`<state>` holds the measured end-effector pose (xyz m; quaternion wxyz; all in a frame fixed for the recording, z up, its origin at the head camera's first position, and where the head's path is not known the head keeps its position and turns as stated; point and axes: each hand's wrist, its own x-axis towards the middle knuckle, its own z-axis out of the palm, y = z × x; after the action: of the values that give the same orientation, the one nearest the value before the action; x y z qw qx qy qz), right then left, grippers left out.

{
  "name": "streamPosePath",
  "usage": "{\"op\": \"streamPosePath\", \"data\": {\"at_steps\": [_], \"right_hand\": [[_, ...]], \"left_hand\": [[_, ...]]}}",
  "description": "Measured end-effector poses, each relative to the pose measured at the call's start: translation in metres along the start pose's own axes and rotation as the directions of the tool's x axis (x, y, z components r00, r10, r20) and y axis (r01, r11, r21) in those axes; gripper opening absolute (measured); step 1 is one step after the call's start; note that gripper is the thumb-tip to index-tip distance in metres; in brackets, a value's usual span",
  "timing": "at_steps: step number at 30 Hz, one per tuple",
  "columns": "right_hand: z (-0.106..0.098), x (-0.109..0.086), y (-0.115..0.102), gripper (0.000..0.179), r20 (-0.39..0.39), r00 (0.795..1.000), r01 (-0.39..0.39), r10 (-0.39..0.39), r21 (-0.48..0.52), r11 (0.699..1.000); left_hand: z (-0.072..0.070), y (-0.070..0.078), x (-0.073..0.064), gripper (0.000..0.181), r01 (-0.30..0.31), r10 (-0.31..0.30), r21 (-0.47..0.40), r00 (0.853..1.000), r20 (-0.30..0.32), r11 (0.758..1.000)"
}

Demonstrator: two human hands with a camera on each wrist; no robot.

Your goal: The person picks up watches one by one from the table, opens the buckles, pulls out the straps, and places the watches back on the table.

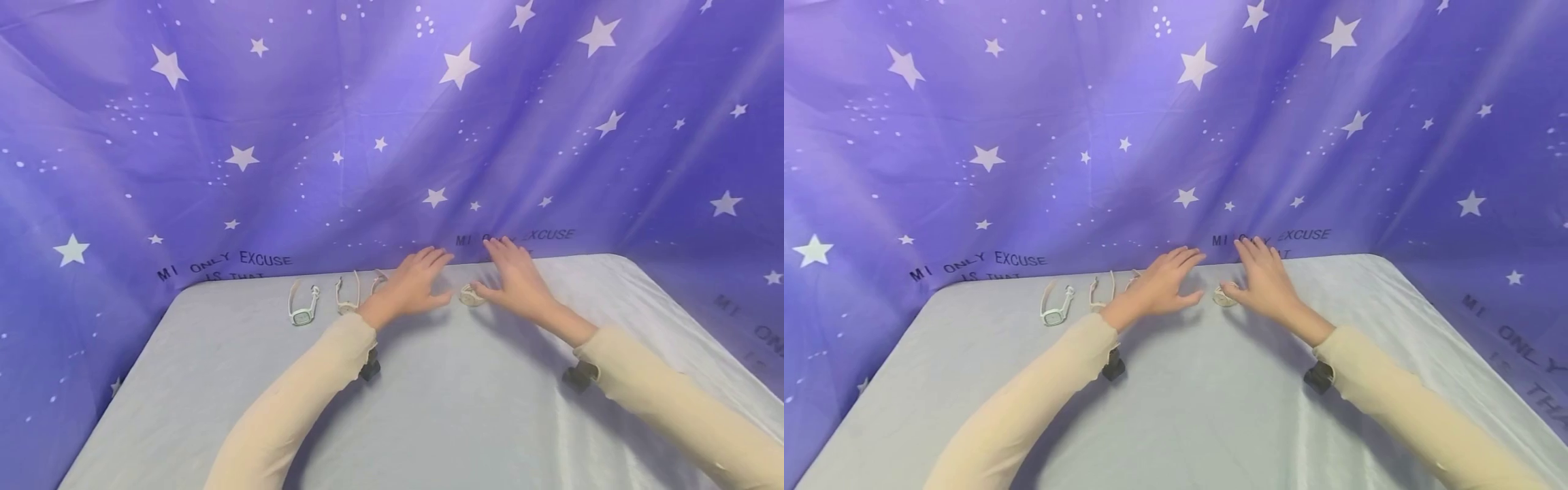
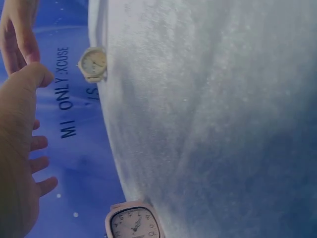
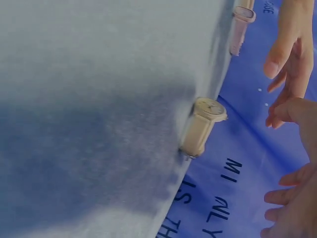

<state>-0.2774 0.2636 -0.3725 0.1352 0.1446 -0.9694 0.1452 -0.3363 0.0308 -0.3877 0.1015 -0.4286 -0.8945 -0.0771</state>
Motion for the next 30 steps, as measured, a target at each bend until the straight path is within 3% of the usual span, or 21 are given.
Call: {"op": "streamPosePath", "data": {"at_steps": [15, 24, 30], "right_hand": [[0.024, -0.02, 0.002, 0.084, -0.02, 1.0, -0.016, 0.014, -0.128, 0.992], [0.036, -0.024, 0.007, 0.074, 0.061, 0.994, -0.085, 0.094, -0.138, 0.987], [0.043, -0.024, 0.008, 0.06, 0.057, 0.995, -0.07, 0.079, -0.149, 0.986]], "left_hand": [[0.017, 0.009, 0.025, 0.075, -0.021, 0.015, 0.056, 0.994, 0.105, 0.998], [0.024, 0.011, 0.036, 0.065, -0.053, 0.039, 0.098, 0.989, 0.142, 0.994], [0.026, 0.011, 0.039, 0.06, -0.051, 0.036, 0.087, 0.985, 0.168, 0.995]]}}
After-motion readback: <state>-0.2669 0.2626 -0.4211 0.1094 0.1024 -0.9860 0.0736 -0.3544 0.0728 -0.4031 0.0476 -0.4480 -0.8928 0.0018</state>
